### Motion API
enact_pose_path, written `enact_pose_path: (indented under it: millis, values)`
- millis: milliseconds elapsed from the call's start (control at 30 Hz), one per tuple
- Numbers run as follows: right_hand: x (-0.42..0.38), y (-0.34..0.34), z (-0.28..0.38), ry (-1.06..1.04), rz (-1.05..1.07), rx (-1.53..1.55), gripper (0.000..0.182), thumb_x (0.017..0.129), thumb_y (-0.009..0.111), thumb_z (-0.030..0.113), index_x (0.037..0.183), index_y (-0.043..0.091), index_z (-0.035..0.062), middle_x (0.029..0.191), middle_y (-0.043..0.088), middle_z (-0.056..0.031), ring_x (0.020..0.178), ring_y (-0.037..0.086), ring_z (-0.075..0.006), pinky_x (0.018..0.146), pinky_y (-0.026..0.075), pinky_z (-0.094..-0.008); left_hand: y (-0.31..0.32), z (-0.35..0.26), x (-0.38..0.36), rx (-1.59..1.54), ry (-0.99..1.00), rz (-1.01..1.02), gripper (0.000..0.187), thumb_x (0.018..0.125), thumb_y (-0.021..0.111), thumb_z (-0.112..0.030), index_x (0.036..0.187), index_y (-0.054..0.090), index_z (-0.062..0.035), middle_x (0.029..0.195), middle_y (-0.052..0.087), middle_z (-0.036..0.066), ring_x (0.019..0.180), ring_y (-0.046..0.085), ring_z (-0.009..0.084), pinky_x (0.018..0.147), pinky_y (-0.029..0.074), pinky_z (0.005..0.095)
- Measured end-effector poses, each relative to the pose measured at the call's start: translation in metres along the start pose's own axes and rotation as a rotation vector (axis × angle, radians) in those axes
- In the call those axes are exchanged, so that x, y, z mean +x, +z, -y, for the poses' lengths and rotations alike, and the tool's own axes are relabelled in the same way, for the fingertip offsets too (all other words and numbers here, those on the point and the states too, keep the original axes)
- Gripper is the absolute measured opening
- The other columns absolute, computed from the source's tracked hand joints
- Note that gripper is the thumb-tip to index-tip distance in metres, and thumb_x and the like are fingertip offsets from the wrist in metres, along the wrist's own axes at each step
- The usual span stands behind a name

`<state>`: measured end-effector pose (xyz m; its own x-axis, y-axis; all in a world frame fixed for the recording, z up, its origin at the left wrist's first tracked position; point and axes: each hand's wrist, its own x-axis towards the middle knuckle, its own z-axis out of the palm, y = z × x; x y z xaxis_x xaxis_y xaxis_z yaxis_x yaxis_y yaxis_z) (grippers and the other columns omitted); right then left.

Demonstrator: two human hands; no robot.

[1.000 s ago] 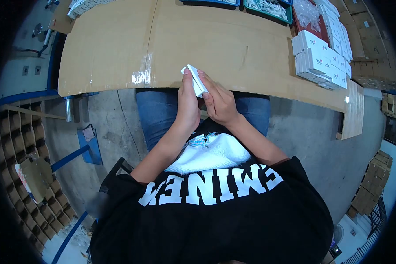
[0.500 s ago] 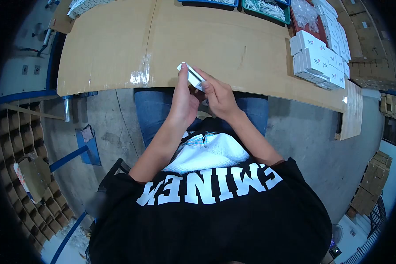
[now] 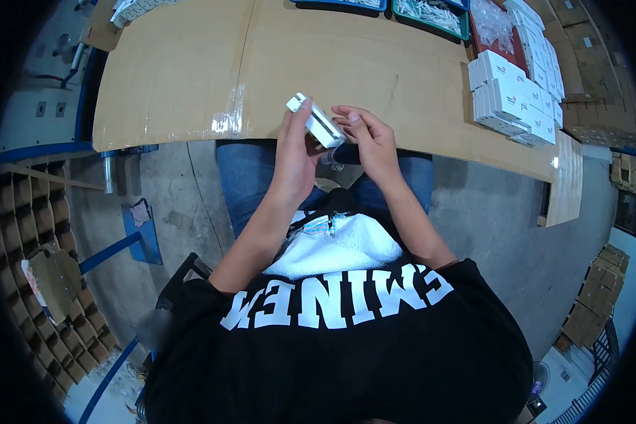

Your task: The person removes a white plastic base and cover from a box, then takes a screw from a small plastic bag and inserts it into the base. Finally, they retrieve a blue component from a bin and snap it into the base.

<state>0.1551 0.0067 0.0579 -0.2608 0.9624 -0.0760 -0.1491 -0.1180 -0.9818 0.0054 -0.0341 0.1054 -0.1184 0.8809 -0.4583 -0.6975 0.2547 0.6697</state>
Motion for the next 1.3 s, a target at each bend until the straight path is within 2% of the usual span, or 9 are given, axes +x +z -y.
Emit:
enact_pose_path:
  millis: [200,367,500,567,600,700,933,1167,1300]
  values:
    - [0.001,-0.002,0.052,0.387,0.089,0.052,0.048,0.108,0.054,0.041,0.138,0.063,0.0042,0.106,0.069,-0.0055,0.087,0.064,-0.0109,0.078,0.052,-0.0268,-0.003,-0.002,-0.003,0.679,0.679,0.268,0.101,0.076,0.083,-0.010,0.159,0.027,-0.0032,0.147,0.048,0.016,0.139,0.049,0.0273,0.120,0.036,0.0427]
    - [-0.004,0.013,0.066,0.226,0.122,-0.032,0.043,0.108,0.054,0.043,0.120,0.064,0.0028,0.097,0.065,-0.0003,0.083,0.060,-0.0062,0.072,0.049,-0.0237,-0.001,-0.002,0.000,0.916,0.786,0.449,0.106,0.065,0.084,-0.015,0.157,0.032,-0.0007,0.154,0.043,0.019,0.146,0.040,0.0332,0.122,0.031,0.0457]
    - [-0.011,0.029,0.071,0.247,0.061,0.204,0.049,0.108,0.054,0.047,0.127,0.062,0.0033,0.100,0.065,-0.0006,0.085,0.061,-0.0062,0.074,0.050,-0.0229,-0.002,-0.003,0.002,1.065,0.968,0.419,0.100,0.072,0.082,-0.028,0.155,0.034,0.0014,0.150,0.043,0.023,0.141,0.044,0.0408,0.117,0.038,0.0467]
    - [-0.013,0.035,0.061,0.237,0.085,0.206,0.052,0.108,0.053,0.050,0.130,0.061,0.0034,0.102,0.066,-0.0012,0.087,0.061,-0.0068,0.075,0.050,-0.0230,-0.008,0.006,0.008,1.028,1.103,0.385,0.101,0.079,0.075,-0.054,0.151,0.038,0.0053,0.146,0.042,0.026,0.136,0.044,0.0419,0.113,0.041,0.0493]
    - [-0.013,0.036,0.054,0.222,0.098,0.202,0.056,0.107,0.052,0.052,0.134,0.060,0.0034,0.105,0.066,-0.0017,0.089,0.061,-0.0073,0.077,0.051,-0.0230,-0.008,0.008,0.009,1.029,1.105,0.385,0.101,0.079,0.075,-0.054,0.151,0.038,0.0053,0.146,0.042,0.026,0.136,0.044,0.0419,0.113,0.041,0.0493]
    - [-0.018,0.044,0.049,0.176,0.121,0.105,0.062,0.107,0.053,0.052,0.144,0.054,0.0020,0.115,0.066,-0.0047,0.102,0.060,-0.0094,0.087,0.049,-0.0246,0.002,0.010,0.002,0.954,1.105,0.158,0.102,0.091,0.051,-0.076,0.141,0.047,0.0121,0.135,0.050,0.029,0.125,0.051,0.0394,0.105,0.043,0.0495]
    - [-0.028,0.059,0.055,-0.085,0.085,-0.012,0.051,0.107,0.059,0.030,0.143,0.054,-0.0065,0.127,0.066,-0.0144,0.117,0.062,-0.0179,0.100,0.049,-0.0309,-0.005,0.014,0.002,0.861,1.278,0.053,0.073,0.097,0.045,-0.056,0.128,0.055,0.0094,0.123,0.058,0.025,0.120,0.056,0.0375,0.104,0.044,0.0473]
    - [-0.033,0.048,0.060,-0.116,0.160,-0.153,0.055,0.112,0.044,0.035,0.144,0.053,-0.0086,0.143,0.058,-0.0255,0.129,0.061,-0.0329,0.107,0.046,-0.0385,-0.004,0.016,0.000,0.847,1.290,0.090,0.066,0.097,0.046,-0.050,0.130,0.051,0.0063,0.126,0.049,0.022,0.124,0.052,0.0345,0.109,0.041,0.0492]
    - [-0.024,0.038,0.060,-0.142,0.168,-0.070,0.055,0.110,0.048,0.032,0.149,0.047,-0.0076,0.151,0.052,-0.0259,0.132,0.059,-0.0340,0.108,0.045,-0.0399,0.002,0.011,0.007,0.956,1.342,0.039,0.067,0.094,0.053,-0.046,0.139,0.051,0.0035,0.137,0.047,0.029,0.126,0.051,0.0409,0.109,0.041,0.0557]
